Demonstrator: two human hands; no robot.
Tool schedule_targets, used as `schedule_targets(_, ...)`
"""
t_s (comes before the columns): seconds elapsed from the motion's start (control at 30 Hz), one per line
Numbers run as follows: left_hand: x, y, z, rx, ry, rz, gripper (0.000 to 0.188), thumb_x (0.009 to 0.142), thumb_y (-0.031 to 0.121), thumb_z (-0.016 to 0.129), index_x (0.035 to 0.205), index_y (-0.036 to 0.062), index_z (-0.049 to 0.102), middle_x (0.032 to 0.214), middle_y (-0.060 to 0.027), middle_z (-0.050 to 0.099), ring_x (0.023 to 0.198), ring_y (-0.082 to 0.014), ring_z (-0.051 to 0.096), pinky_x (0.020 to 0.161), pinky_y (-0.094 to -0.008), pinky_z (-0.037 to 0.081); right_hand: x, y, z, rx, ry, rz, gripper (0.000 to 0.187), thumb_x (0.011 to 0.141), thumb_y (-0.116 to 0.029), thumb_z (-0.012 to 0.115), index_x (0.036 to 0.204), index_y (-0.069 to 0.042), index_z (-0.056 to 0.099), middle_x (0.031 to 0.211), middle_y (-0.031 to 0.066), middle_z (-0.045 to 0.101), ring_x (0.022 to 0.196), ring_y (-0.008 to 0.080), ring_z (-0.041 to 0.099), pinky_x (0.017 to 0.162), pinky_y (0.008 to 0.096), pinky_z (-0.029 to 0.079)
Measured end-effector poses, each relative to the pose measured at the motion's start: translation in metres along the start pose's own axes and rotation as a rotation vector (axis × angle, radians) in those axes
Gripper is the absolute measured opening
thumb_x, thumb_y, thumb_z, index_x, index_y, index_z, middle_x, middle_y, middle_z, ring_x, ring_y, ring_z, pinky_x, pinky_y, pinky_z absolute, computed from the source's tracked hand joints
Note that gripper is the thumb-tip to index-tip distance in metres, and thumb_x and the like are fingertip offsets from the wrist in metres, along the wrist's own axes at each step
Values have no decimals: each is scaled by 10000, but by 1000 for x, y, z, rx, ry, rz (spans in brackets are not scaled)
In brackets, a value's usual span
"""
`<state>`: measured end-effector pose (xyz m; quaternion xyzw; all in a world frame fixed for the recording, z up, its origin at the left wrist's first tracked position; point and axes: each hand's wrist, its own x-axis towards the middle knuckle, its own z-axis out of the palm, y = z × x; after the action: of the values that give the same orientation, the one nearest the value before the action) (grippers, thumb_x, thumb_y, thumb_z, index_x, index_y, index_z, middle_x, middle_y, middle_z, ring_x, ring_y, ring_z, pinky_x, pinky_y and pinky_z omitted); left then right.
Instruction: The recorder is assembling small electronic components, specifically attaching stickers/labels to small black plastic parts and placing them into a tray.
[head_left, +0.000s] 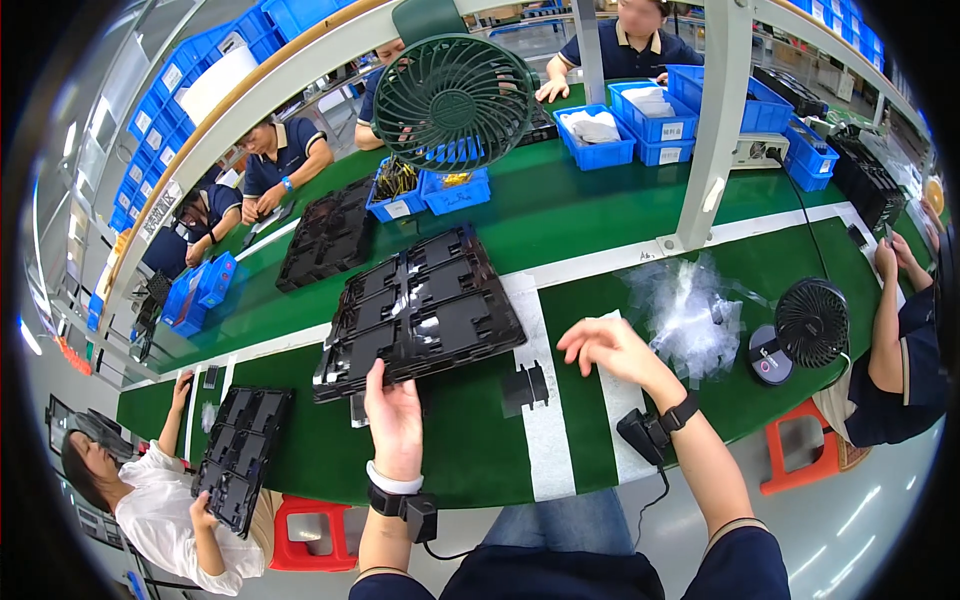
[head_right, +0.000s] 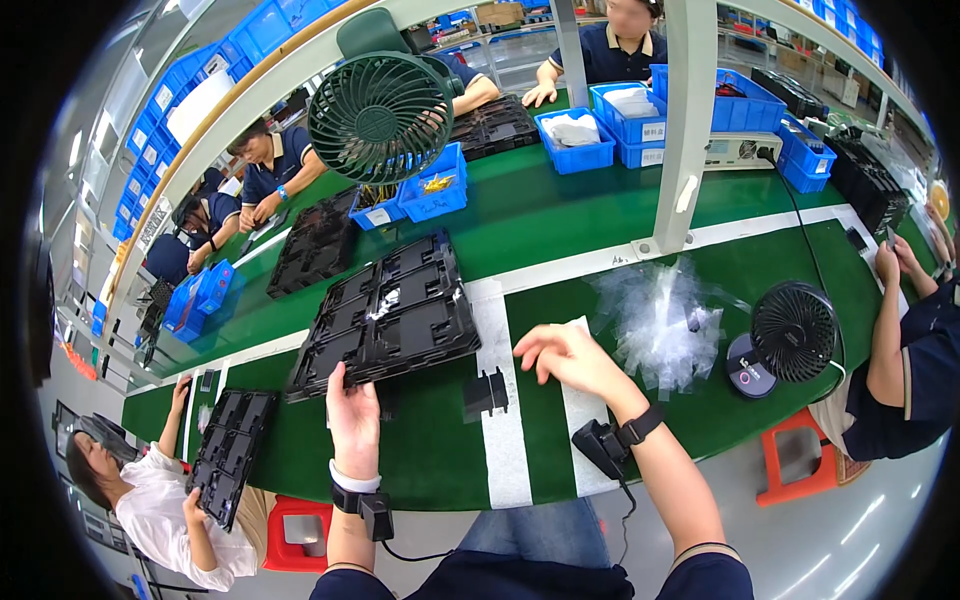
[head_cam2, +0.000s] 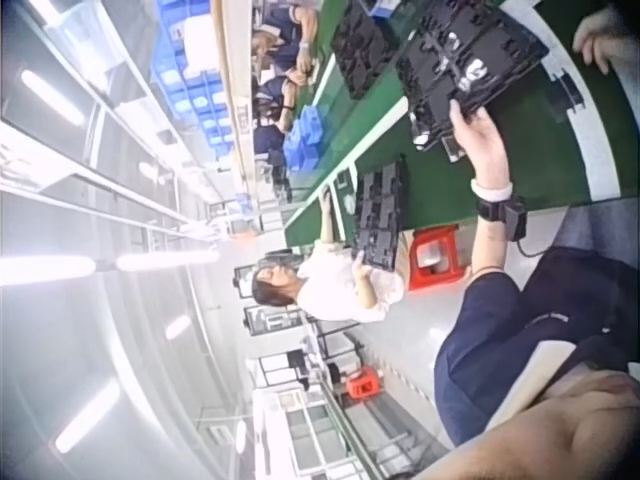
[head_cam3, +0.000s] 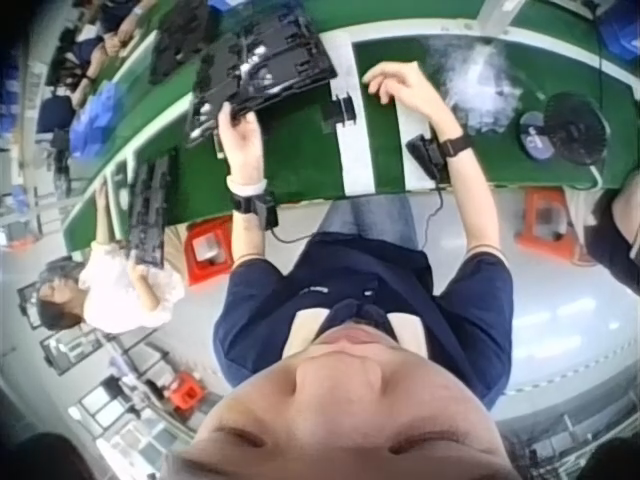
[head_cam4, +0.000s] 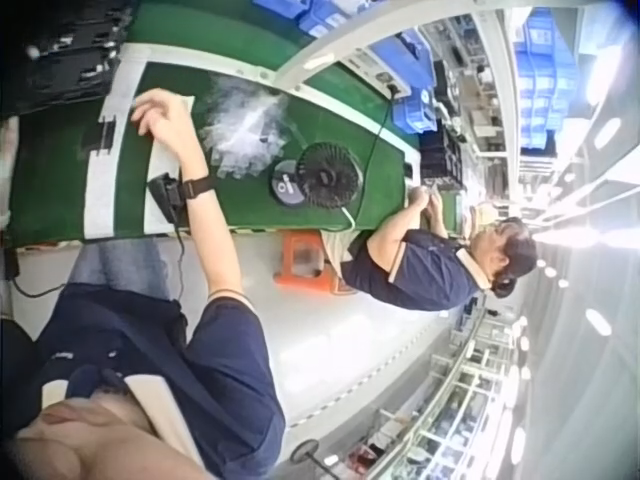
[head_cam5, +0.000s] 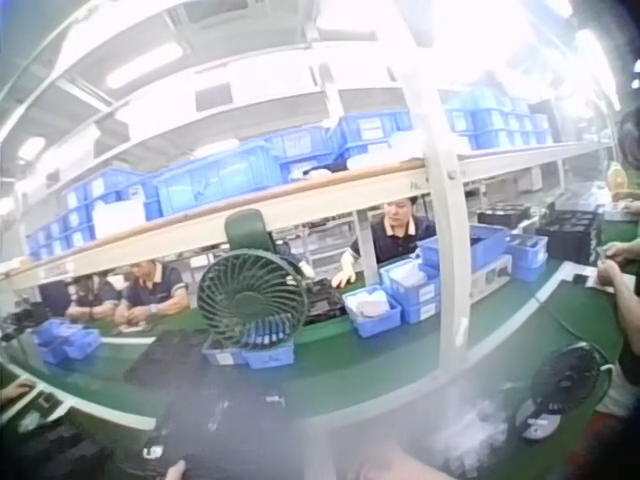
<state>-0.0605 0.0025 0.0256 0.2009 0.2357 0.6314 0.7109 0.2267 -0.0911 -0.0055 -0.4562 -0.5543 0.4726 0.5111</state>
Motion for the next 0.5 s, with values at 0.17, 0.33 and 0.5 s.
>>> schedule_targets(0.17, -27, -20, 28, 58, -121, -197, 175, 888, 133, 533, 1006, 4, 546, 1045, -71, 592, 1006, -165, 548, 970, -318, 420, -4, -3, 8, 205, -473, 147, 561, 726, 25, 462, 1284, -6, 417, 1055, 134, 587, 654, 123, 591, 681, 245, 477)
schedule_targets(0.33, -50, -39, 34, 426, -363, -444, 321, 895, 132, 466, 1179, -17, 457, 1300, -142, 426, 1236, -272, 392, 1009, -391, 356, -4, -7, 26, 466, -400, 108, 672, 790, 2, 561, 1383, -53, 251, 1241, 162, 458, 882, 169, 581, 774, 282, 486)
schedule_targets(0.5, -51, -45, 38, 735, -504, -516, 474, 895, 173, 489, 1315, 2, 350, 1364, -105, 370, 1198, -212, 438, 926, -340, 404, -1, 5, 29, 623, -249, 46, 657, 808, -17, 561, 1378, -62, 237, 1292, 153, 406, 1023, 203, 537, 847, 317, 475)
